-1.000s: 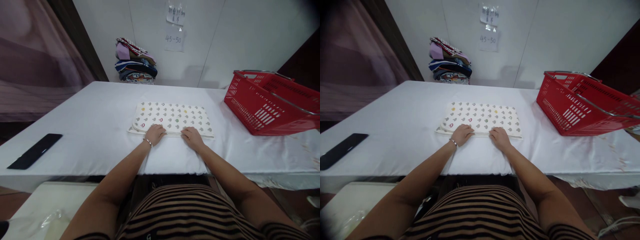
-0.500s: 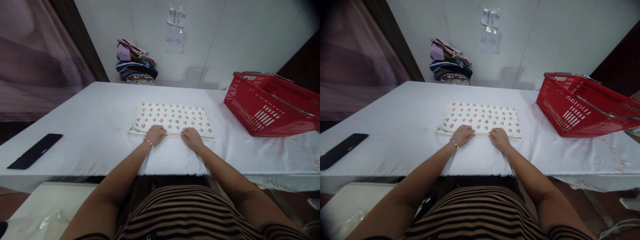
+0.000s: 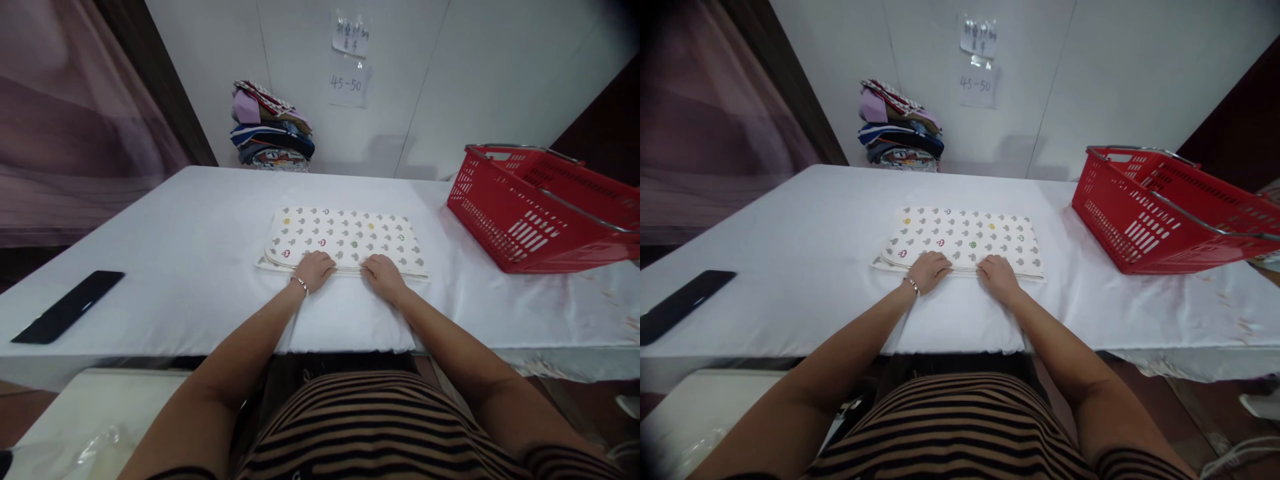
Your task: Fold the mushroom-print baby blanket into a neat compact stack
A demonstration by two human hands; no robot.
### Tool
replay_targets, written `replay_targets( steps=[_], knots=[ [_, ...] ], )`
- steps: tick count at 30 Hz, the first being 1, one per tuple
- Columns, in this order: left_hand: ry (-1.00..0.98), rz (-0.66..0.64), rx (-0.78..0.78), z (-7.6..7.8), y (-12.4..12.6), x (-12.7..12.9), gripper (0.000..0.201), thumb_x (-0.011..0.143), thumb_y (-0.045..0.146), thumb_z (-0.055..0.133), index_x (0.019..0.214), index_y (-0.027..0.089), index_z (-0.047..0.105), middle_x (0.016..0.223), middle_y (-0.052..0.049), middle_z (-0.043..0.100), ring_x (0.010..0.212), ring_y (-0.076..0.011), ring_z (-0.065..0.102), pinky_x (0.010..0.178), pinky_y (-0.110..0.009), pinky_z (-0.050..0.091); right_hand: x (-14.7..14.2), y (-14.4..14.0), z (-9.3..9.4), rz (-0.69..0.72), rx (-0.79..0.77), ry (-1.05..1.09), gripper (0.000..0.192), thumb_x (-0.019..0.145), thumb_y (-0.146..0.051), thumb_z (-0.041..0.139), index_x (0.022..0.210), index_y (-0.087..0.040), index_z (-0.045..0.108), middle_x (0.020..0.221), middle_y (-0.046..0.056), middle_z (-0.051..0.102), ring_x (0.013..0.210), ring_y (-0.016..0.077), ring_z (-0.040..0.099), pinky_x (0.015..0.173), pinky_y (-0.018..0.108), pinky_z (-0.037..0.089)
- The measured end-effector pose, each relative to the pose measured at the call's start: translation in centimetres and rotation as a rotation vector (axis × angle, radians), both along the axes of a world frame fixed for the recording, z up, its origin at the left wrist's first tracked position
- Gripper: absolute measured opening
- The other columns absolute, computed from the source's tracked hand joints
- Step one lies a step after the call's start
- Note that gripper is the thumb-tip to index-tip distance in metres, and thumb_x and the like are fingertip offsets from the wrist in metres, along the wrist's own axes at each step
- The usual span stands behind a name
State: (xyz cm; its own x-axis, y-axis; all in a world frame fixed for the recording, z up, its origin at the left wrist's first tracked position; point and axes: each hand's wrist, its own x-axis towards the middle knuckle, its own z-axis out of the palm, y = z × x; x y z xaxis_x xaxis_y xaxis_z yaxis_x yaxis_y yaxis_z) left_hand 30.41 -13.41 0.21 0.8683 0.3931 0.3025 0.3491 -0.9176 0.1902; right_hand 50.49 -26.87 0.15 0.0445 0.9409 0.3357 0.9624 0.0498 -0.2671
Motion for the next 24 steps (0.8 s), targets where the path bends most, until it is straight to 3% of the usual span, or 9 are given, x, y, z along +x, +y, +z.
replay_targets(
  steps=[6, 16, 24],
  knots=[
    [-0.027, 0.008, -0.005, 0.1, -0.12, -0.05, 0.025, 0.092, 0.032, 0.043, 0.091, 0.019, 0.064, 0.094, -0.005, 0.063, 0.09, -0.0191, 0.052, 0.079, -0.035, 0.037, -0.06, -0.51, -0.72, 0.029, 0.133, 0.032, 0.023, 0.092, -0.029, 0.045, 0.093, -0.017, 0.065, 0.091, 0.008, 0.062, 0.086, 0.02, 0.051, 0.08, 0.033, 0.038],
    [-0.034, -0.015, -0.036, -0.2, -0.1, -0.42, 0.022, 0.087, 0.034, 0.052, 0.098, 0.019, 0.064, 0.098, -0.006, 0.061, 0.092, -0.0201, 0.051, 0.081, -0.036, 0.039, -0.04, -0.6, -0.59, 0.047, 0.087, -0.064, 0.022, 0.089, -0.033, 0.051, 0.097, -0.018, 0.065, 0.096, 0.009, 0.061, 0.089, 0.022, 0.051, 0.08, 0.035, 0.038],
    [0.046, 0.015, 0.007, -0.16, -0.59, -0.23, 0.022, 0.09, 0.031, 0.047, 0.096, 0.019, 0.065, 0.098, -0.006, 0.061, 0.094, -0.0195, 0.05, 0.082, -0.036, 0.038, 0.01, -0.69, -0.99, 0.074, 0.104, -0.112, 0.025, 0.092, -0.03, 0.044, 0.095, -0.017, 0.065, 0.094, 0.009, 0.062, 0.087, 0.0222, 0.051, 0.078, 0.035, 0.039]
  ],
)
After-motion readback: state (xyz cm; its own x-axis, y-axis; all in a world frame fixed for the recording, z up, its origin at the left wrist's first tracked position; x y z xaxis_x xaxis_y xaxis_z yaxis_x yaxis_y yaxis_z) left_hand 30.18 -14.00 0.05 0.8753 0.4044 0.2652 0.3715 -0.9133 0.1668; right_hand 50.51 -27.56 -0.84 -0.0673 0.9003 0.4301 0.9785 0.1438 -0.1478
